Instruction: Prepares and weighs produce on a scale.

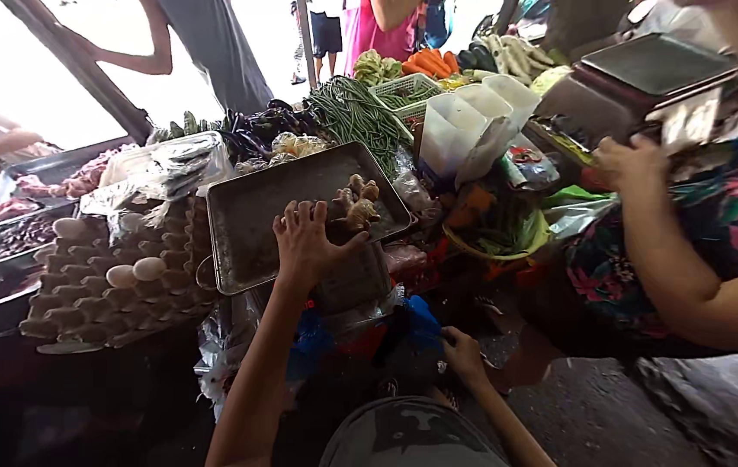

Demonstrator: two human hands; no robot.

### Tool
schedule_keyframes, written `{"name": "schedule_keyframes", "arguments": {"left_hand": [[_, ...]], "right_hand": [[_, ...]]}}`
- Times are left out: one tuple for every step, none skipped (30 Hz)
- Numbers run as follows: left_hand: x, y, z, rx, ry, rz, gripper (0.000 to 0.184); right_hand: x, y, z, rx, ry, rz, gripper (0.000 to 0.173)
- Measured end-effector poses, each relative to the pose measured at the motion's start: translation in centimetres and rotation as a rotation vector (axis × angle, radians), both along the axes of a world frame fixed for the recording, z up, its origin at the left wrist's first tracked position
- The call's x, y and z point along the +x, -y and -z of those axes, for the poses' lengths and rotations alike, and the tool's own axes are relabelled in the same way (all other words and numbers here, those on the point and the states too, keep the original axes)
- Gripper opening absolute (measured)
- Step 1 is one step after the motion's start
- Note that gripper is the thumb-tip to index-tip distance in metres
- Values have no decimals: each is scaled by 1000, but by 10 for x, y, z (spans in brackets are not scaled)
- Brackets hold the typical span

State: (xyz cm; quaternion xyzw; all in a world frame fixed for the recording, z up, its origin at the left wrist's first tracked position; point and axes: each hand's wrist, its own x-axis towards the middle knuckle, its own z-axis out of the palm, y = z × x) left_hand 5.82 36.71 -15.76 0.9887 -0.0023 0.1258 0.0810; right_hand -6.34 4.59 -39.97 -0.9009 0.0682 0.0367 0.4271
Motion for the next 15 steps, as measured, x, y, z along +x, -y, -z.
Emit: {"name": "schedule_keyframes", "arguments": {"left_hand": [[0, -1, 0, -3, 2, 6, 100], [0, -1, 0, -7, 8, 10, 99], [0, 0, 1, -7, 13, 9, 98], [-1, 0, 3, -9, 18, 4, 97], [-1, 1, 4, -11, 25, -7, 97], [-1, 2, 5, -13, 36, -19, 97], [-1, 3, 7, -12, 57, -32, 98], [-2, 4, 7, -11, 94, -37, 101], [-5, 6, 6, -15, 151, -24, 104], [-12, 11, 6, -38, 237, 16, 105], [-23, 20, 6, -72, 336, 75, 99], [-39, 33, 10, -118, 414, 142, 88], [-60, 50, 23, -193, 445, 210, 69], [-85, 70, 43, -286, 409, 272, 49], [-109, 88, 65, -386, 269, 336, 33]], "right_hand": [[-1, 1, -1, -12, 15, -16, 17], [-3, 2, -2, -23, 29, -37, 17], [-5, 3, -3, -35, 33, -60, 18], [-6, 4, -4, -48, 32, -84, 19], [-7, 4, -5, -63, 27, -111, 20], [-8, 4, -7, -75, 15, -142, 21], [-8, 4, -8, -83, -3, -171, 22], [-7, 4, -8, -86, -20, -187, 22], [-7, 5, -8, -87, -33, -186, 21], [-7, 6, -9, -82, -45, -178, 19], [-8, 9, -10, -68, -51, -176, 17], [-7, 11, -13, -34, -62, -192, 17], [-6, 14, -17, 22, -89, -228, 17], [-7, 15, -18, 98, -120, -279, 19], [-10, 14, -19, 191, -160, -324, 22]]}}
